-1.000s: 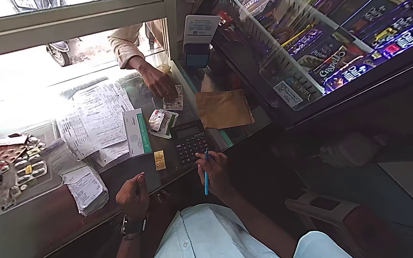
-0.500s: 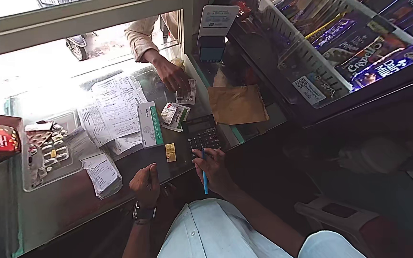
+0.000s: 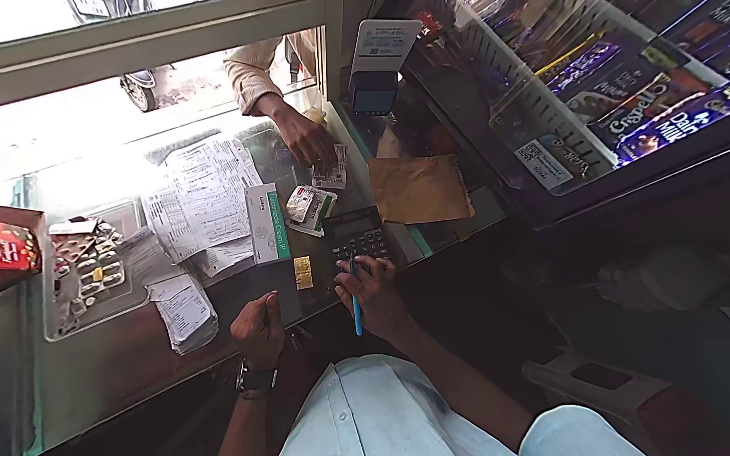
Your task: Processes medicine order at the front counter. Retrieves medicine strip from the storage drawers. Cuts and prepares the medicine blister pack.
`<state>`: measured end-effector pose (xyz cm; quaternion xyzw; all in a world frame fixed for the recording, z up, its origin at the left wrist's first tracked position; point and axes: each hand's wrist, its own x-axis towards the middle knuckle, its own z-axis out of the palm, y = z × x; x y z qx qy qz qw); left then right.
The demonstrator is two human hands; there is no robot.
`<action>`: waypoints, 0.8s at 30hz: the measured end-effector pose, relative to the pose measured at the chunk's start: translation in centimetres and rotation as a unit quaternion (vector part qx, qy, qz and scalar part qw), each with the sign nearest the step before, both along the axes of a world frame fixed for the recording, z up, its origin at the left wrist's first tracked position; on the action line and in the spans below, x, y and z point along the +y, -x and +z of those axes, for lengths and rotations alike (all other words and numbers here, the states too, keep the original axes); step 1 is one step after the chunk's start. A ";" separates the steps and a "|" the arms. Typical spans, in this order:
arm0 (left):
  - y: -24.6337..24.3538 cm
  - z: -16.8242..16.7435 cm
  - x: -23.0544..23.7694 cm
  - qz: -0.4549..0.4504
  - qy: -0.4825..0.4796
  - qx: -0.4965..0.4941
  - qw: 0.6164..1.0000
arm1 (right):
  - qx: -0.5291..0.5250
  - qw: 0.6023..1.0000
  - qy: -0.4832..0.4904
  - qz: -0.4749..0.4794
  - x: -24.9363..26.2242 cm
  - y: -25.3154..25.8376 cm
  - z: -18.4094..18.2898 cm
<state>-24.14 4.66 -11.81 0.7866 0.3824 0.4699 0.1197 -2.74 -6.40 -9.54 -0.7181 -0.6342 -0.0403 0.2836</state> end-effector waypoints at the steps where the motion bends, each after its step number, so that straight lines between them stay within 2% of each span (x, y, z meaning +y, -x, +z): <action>1: -0.1 0.1 0.1 0.001 0.000 -0.003 1.000 | 0.020 0.999 -0.032 -0.008 -0.3 -0.3 0.4; 3: 0.0 0.1 0.0 0.003 0.003 -0.007 1.000 | 0.031 0.993 -0.093 -0.061 -1.7 -0.7 0.4; 6: 0.0 -0.1 0.0 0.006 0.004 -0.005 1.000 | 0.000 0.992 -0.058 -0.114 -2.8 -1.4 -0.8; 12: 0.0 -0.1 0.1 0.000 0.002 -0.002 1.000 | 0.059 0.988 -0.117 -0.078 -3.2 -0.7 -1.3; 20: -0.1 0.1 0.1 -0.001 0.002 -0.004 1.000 | 0.069 0.987 -0.121 -0.079 -3.5 -0.9 -2.1; 24: -0.1 0.1 0.0 0.001 0.005 0.000 1.000 | 0.115 0.980 -0.141 -0.085 -3.0 -2.5 -1.3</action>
